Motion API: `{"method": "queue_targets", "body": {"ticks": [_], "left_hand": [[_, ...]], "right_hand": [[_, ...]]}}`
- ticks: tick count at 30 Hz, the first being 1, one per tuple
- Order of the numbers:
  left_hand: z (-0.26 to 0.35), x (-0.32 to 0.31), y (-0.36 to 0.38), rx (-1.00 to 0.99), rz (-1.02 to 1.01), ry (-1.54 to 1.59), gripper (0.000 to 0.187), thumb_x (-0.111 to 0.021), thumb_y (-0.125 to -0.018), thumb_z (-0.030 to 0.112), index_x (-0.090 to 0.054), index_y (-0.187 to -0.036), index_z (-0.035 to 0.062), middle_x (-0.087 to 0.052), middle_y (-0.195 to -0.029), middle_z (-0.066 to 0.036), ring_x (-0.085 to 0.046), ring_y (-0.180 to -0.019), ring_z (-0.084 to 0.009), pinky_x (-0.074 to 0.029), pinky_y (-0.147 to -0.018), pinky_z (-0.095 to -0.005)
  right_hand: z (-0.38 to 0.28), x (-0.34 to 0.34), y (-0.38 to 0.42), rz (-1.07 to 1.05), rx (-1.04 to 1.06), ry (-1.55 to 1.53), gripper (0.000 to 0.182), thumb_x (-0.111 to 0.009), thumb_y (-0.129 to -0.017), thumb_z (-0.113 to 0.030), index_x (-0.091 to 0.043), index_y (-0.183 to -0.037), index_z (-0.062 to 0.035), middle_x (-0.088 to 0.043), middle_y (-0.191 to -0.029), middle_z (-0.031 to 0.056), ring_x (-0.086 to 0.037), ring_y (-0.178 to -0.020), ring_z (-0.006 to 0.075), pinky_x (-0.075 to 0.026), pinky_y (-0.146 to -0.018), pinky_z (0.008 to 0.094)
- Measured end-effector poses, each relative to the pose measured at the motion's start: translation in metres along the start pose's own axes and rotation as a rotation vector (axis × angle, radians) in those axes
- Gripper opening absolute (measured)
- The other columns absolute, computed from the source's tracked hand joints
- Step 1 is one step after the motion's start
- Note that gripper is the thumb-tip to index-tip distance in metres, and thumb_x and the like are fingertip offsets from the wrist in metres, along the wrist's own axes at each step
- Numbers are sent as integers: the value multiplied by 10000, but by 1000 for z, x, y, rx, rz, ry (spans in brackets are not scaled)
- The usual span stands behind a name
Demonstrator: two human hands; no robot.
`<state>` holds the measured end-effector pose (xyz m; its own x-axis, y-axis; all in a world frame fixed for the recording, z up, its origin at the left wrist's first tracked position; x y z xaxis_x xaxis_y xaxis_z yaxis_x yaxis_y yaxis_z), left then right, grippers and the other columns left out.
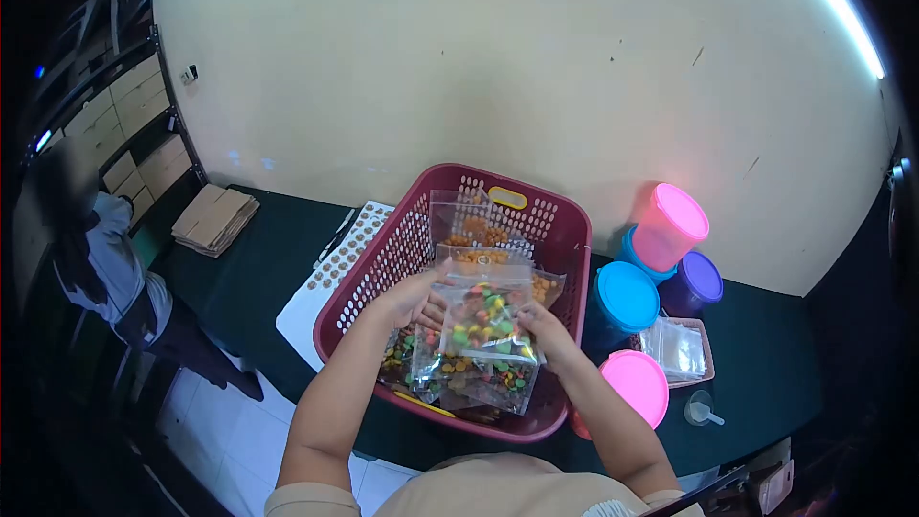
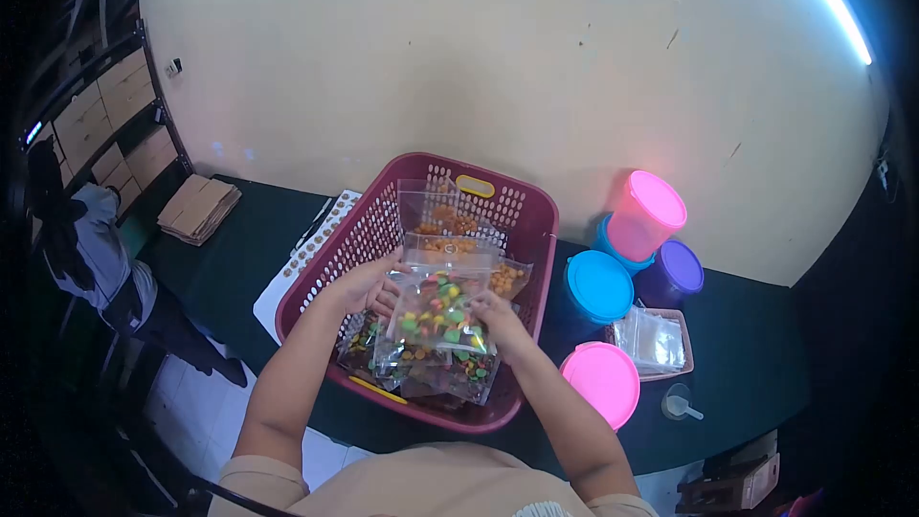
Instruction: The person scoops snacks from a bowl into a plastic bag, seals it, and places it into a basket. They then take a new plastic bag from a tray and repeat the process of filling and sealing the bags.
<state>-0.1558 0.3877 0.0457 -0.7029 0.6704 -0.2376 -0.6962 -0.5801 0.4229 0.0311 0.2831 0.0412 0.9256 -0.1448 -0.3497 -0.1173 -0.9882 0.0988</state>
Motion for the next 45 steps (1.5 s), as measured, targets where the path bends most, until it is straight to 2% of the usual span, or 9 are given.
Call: {"method": "queue_targets", "body": {"ticks": [7, 11, 14, 18, 22, 28, 32, 34, 45], "left_hand": [[4, 3, 3, -85, 95, -167, 701, -606, -862, 96, -165, -1404, 152, -556, -1105, -164, -651, -703, -194, -525, -523, -293], [25, -9, 8, -379, 33, -227, 745, -585, -844, 40, -130, -1420, 167, -572, -1160, -143, -604, -982, -200, -533, -638, -330], [31, -21, 25, -280, 32, -49, 754, -592, -854, 72, -115, -1427, 183, -549, -1205, -147, -610, -978, -200, -540, -655, -329], [18, -23, 14, -156, -46, -91, 588, -526, -931, 180, -189, -1412, 137, -548, -1190, -137, -623, -983, -211, -567, -700, -367], [12, -15, 5, -175, -40, -66, 554, -556, -924, 223, -255, -1376, 114, -529, -1184, -158, -654, -887, -215, -579, -563, -331], [18, -29, 13, -178, -117, -105, 707, -687, -830, 198, -259, -1387, 114, -533, -1218, -119, -642, -890, -200, -561, -659, -290], [6, -29, 10, -239, -138, -243, 758, -710, -808, 202, -249, -1406, 130, -541, -1221, -126, -618, -964, -213, -538, -657, -361], [5, -39, 18, -43, -181, -265, 782, -699, -798, 79, -224, -1418, 133, -539, -1192, -91, -618, -952, -192, -566, -689, -314], [12, -48, 12, -160, -221, -91, 700, -696, -826, 209, -291, -1392, 136, -558, -1180, -106, -626, -961, -201, -559, -649, -326]], "right_hand": [[38, 17, -16, -54, -9, 292, 210, -473, -954, -114, -505, -1157, -76, -554, -966, 11, -535, -869, 103, -450, -800, 262], [33, 12, -10, 5, -172, 168, 338, -485, -946, -121, -417, -1275, -77, -550, -1118, 57, -551, -1021, 165, -469, -857, 321], [10, -1, -3, -36, 14, 18, 269, -492, -935, -127, -455, -1197, -79, -543, -1105, 93, -553, -1018, 198, -501, -813, 350], [-6, -3, 4, -71, 161, -56, 516, -523, -917, -76, -301, -1383, -97, -505, -1225, 89, -514, -1099, 186, -451, -904, 351], [2, -3, 4, -83, 127, 79, 557, -530, -913, -82, -261, -1400, -105, -498, -1243, 87, -509, -1106, 178, -440, -902, 344], [8, -11, 5, -182, 19, 214, 587, -587, -883, -109, -307, -1397, -152, -507, -1200, 48, -544, -972, 127, -467, -770, 289], [10, -9, 6, -149, -51, 255, 665, -636, -868, -217, -272, -1412, -99, -529, -1208, 89, -525, -1054, 172, -444, -854, 321], [6, -13, 8, -166, -28, 161, 706, -672, -842, -184, -262, -1404, -59, -528, -1205, 98, -542, -1028, 167, -452, -853, 310], [-4, -23, 8, -218, 95, 279, 693, -696, -775, 8, -313, -1352, -22, -525, -1207, 107, -554, -1053, 175, -474, -873, 313]]}}
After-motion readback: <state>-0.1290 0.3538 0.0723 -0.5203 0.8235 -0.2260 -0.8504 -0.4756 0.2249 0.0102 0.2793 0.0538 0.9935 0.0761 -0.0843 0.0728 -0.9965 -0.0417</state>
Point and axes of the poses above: each hand's wrist, its own y-axis away from the middle knuckle, its own x-axis out of the back of the hand, z = x × y, the point moved 7 cm from there along -y, towards the middle knuckle
